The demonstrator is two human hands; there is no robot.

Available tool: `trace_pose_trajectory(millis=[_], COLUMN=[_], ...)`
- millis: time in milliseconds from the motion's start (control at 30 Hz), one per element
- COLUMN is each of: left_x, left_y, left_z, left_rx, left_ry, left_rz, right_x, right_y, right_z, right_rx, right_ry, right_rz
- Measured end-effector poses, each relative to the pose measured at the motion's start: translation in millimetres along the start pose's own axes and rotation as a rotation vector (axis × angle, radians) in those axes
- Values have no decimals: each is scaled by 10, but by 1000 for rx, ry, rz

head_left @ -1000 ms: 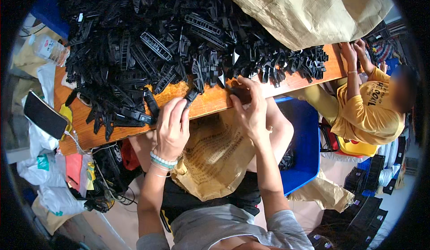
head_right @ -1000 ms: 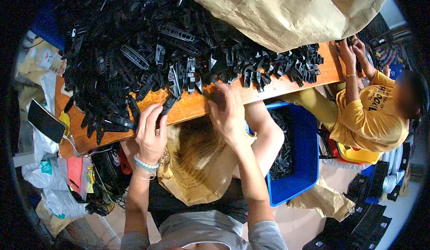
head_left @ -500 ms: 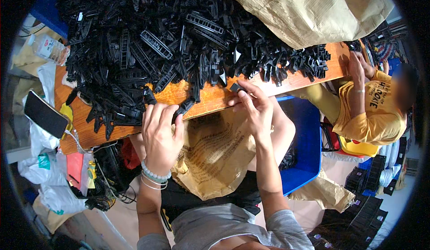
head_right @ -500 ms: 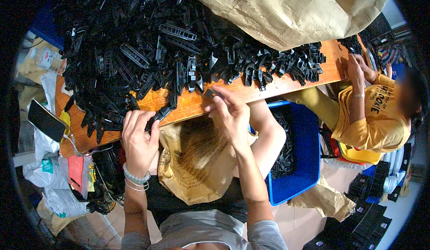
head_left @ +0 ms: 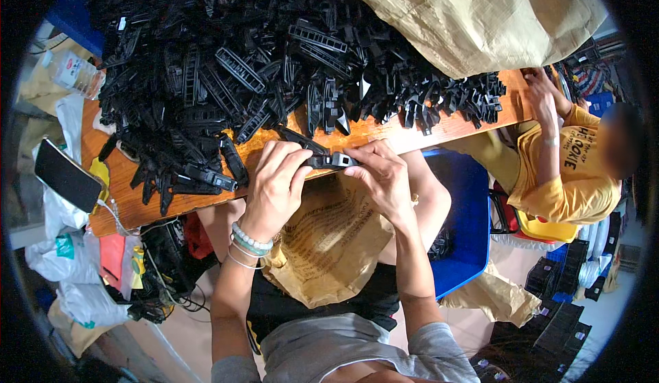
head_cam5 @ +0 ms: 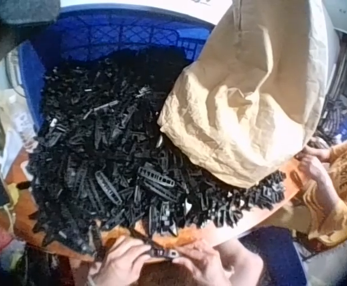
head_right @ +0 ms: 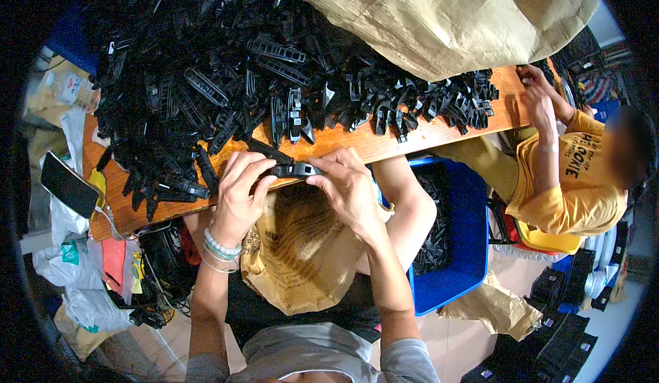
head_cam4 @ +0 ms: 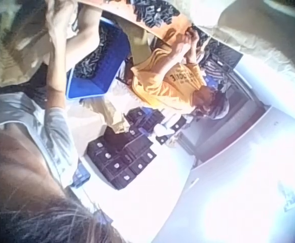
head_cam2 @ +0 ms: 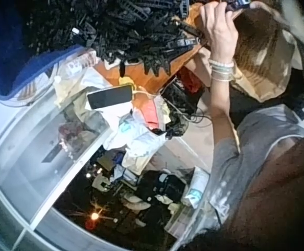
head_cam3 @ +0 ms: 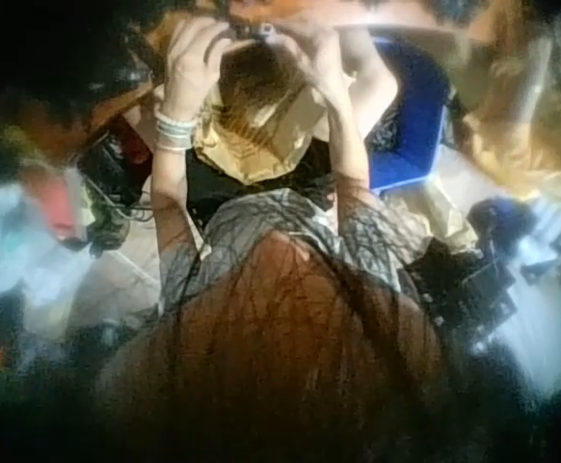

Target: The person assembles plastic components by fitting small plastic clips into plastic housings by hand and dropping the assembled pieces into a paper bag.

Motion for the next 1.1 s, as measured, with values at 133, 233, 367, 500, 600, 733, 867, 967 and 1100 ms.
trace_pose_trajectory(millis=[133,233,367,500,600,733,867,967,1100], left_x=[27,75,88,10,-30,12,94,90,73], left_y=[-17,-20,-42,-4,-25,57,84,93,61], left_z=[-49,-35,-74,-53,-69,-102,-80,-118,-135], left_rx=[11,34,16,12,53,155,197,208,306], left_ry=[-14,-46,-79,-121,10,194,270,283,341], left_rz=[63,66,61,23,184,81,43,7,-28], right_x=[-1,78,133,91,-112,-118,-119,-24,67], right_y=[37,75,32,-41,-199,-161,196,375,447], right_z=[30,29,18,-39,-155,-73,81,172,126], right_rx=[-25,-147,-49,-81,44,-66,-127,-192,-436], right_ry=[4,-7,-9,-36,115,7,-328,-424,-392], right_rz=[-55,-84,-78,-20,-266,-69,479,582,475])
Point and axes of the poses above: each hand's wrist, its own y-axis towards the middle knuckle, its own x-axis out of the palm, z = x × y, the point moved 1 cm from there along y, towards the middle knuckle, and after that the axes turned 13 degrees about z, right-handed, at the moved point
